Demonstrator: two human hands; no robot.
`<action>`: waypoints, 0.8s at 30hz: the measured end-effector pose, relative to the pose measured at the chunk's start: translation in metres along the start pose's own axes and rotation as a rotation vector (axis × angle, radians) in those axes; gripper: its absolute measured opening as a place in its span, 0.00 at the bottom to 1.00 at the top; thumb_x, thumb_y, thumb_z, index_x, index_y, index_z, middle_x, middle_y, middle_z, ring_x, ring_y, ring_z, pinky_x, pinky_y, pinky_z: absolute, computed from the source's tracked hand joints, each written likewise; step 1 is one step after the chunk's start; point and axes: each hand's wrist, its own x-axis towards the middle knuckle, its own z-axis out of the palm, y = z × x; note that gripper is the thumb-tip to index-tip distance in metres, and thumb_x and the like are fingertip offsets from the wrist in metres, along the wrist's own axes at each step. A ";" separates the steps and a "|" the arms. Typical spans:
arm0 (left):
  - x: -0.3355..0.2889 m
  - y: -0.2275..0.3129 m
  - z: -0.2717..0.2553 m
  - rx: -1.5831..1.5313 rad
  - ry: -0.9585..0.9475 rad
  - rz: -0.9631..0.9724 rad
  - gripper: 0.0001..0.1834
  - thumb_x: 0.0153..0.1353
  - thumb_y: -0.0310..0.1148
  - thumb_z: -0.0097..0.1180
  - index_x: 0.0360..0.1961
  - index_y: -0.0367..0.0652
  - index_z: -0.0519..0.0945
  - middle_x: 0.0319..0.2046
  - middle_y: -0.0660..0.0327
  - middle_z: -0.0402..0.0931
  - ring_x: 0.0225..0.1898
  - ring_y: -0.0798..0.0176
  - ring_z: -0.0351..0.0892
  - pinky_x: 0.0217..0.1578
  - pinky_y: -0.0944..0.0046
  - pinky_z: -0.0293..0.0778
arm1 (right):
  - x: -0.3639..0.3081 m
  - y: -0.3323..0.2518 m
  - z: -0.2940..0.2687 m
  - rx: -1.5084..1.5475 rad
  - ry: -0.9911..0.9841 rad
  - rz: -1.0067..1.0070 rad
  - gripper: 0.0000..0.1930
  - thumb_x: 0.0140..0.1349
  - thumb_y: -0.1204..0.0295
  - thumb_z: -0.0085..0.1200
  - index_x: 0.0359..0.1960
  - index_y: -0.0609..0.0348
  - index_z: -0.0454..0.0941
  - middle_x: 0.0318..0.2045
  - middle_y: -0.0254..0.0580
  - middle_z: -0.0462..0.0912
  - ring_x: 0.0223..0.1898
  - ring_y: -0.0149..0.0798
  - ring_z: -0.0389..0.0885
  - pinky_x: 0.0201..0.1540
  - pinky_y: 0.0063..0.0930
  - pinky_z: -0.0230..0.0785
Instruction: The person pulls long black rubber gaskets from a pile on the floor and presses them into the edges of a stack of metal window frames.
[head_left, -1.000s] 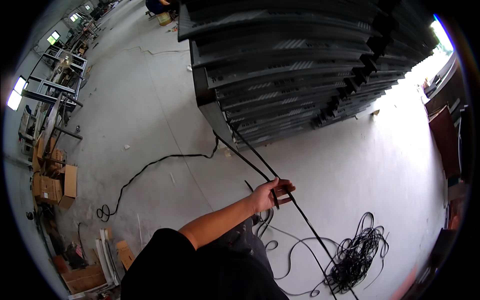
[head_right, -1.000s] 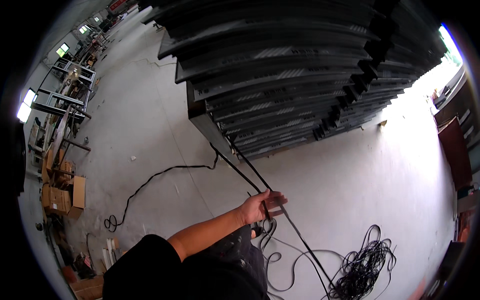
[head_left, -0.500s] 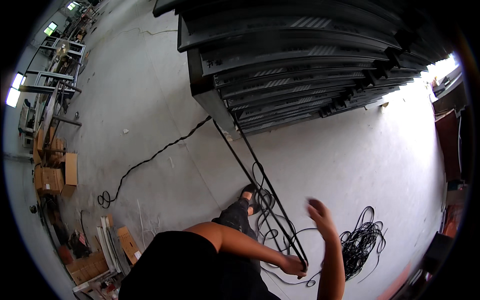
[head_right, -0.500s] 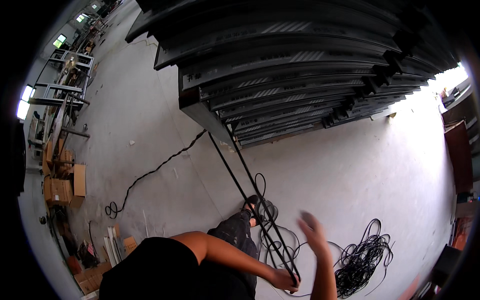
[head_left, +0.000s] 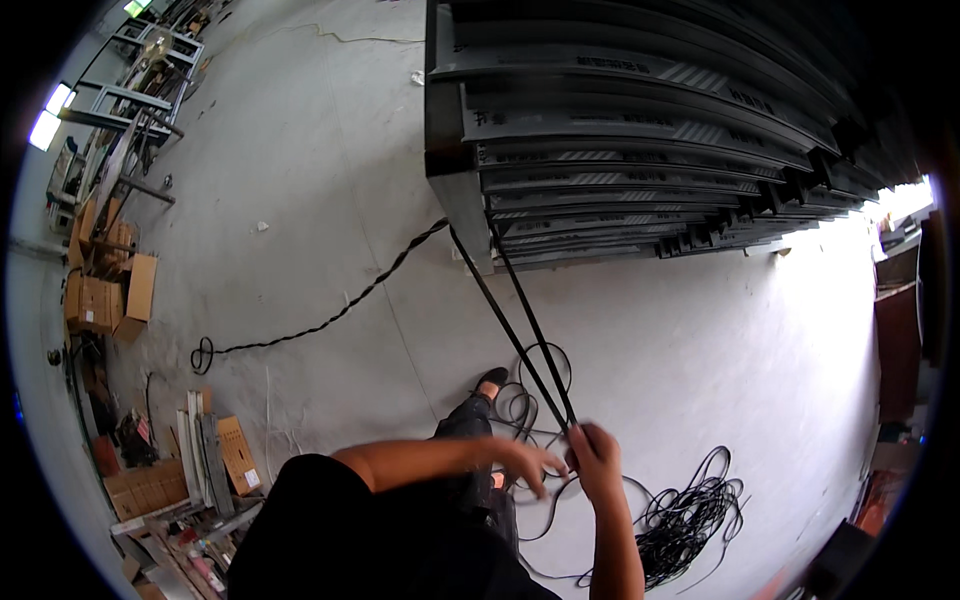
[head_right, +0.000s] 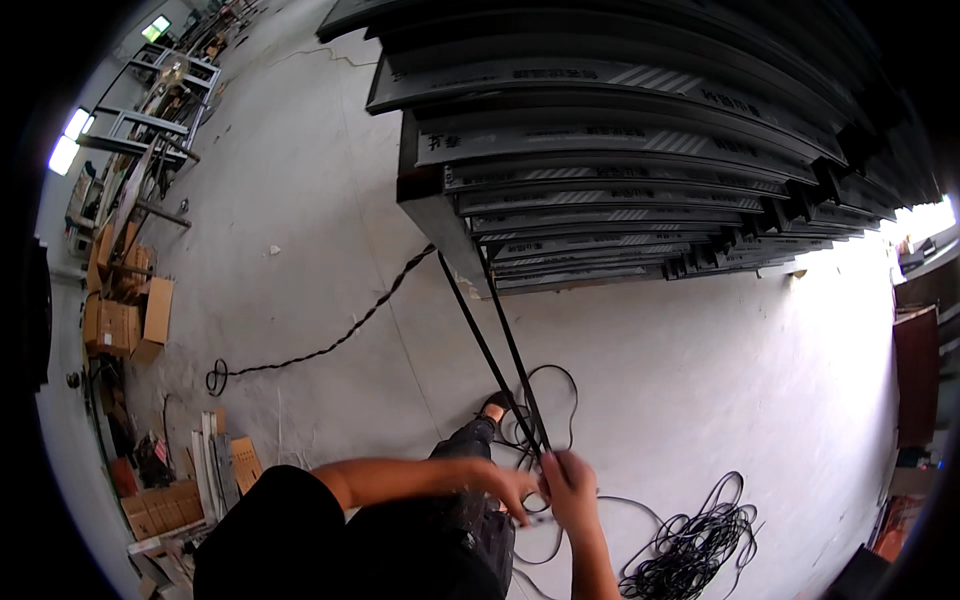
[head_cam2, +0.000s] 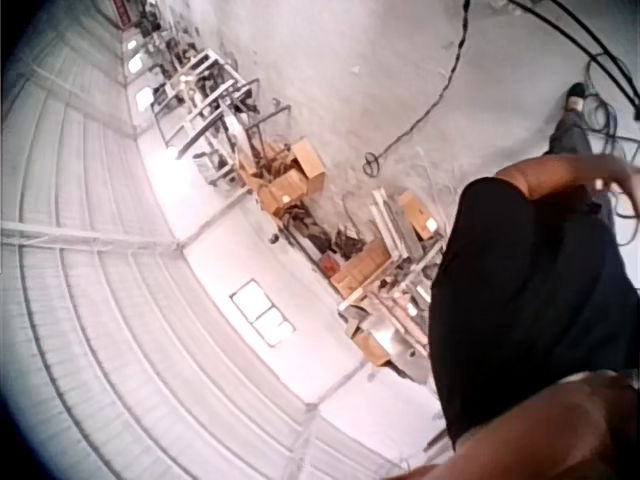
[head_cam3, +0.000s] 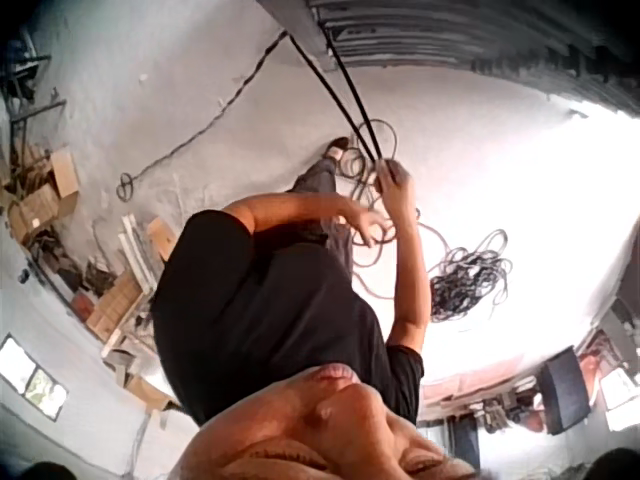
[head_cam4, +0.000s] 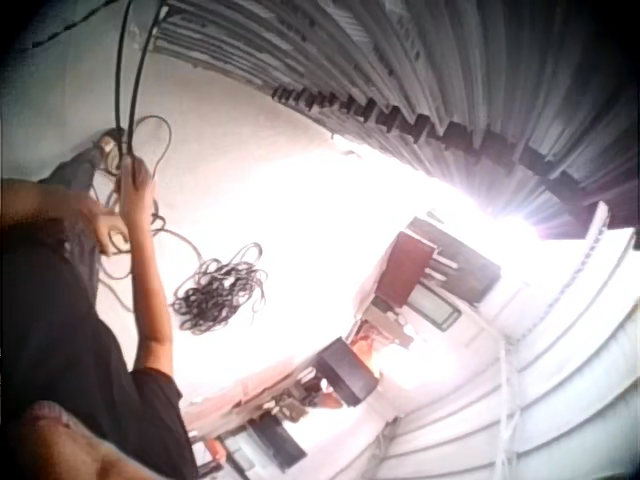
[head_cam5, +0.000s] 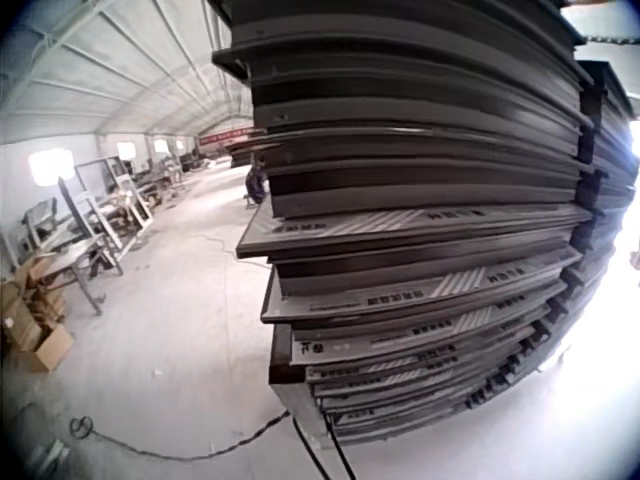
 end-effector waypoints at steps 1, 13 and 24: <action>-0.024 0.005 -0.031 -0.042 0.086 -0.016 0.32 0.51 0.47 0.59 0.53 0.39 0.69 0.52 0.52 0.68 0.56 0.56 0.65 0.54 0.60 0.62 | -0.028 0.008 -0.013 -0.011 0.016 0.009 0.13 0.61 0.70 0.47 0.21 0.65 0.70 0.12 0.34 0.69 0.15 0.27 0.64 0.18 0.23 0.55; -0.055 0.054 -0.164 -1.303 1.108 0.500 0.31 0.62 0.55 0.42 0.40 0.31 0.70 0.44 0.46 0.74 0.45 0.51 0.76 0.46 0.51 0.73 | -0.382 0.079 -0.125 -0.086 0.139 0.032 0.10 0.63 0.72 0.46 0.25 0.64 0.75 0.12 0.27 0.64 0.15 0.22 0.59 0.18 0.19 0.51; 0.050 0.012 0.050 -0.669 1.361 0.190 0.23 0.66 0.50 0.39 0.23 0.43 0.70 0.11 0.67 0.63 0.10 0.68 0.63 0.14 0.66 0.62 | -0.528 0.367 -0.210 0.422 0.717 0.449 0.13 0.62 0.60 0.50 0.29 0.56 0.74 0.19 0.26 0.67 0.21 0.21 0.61 0.20 0.14 0.52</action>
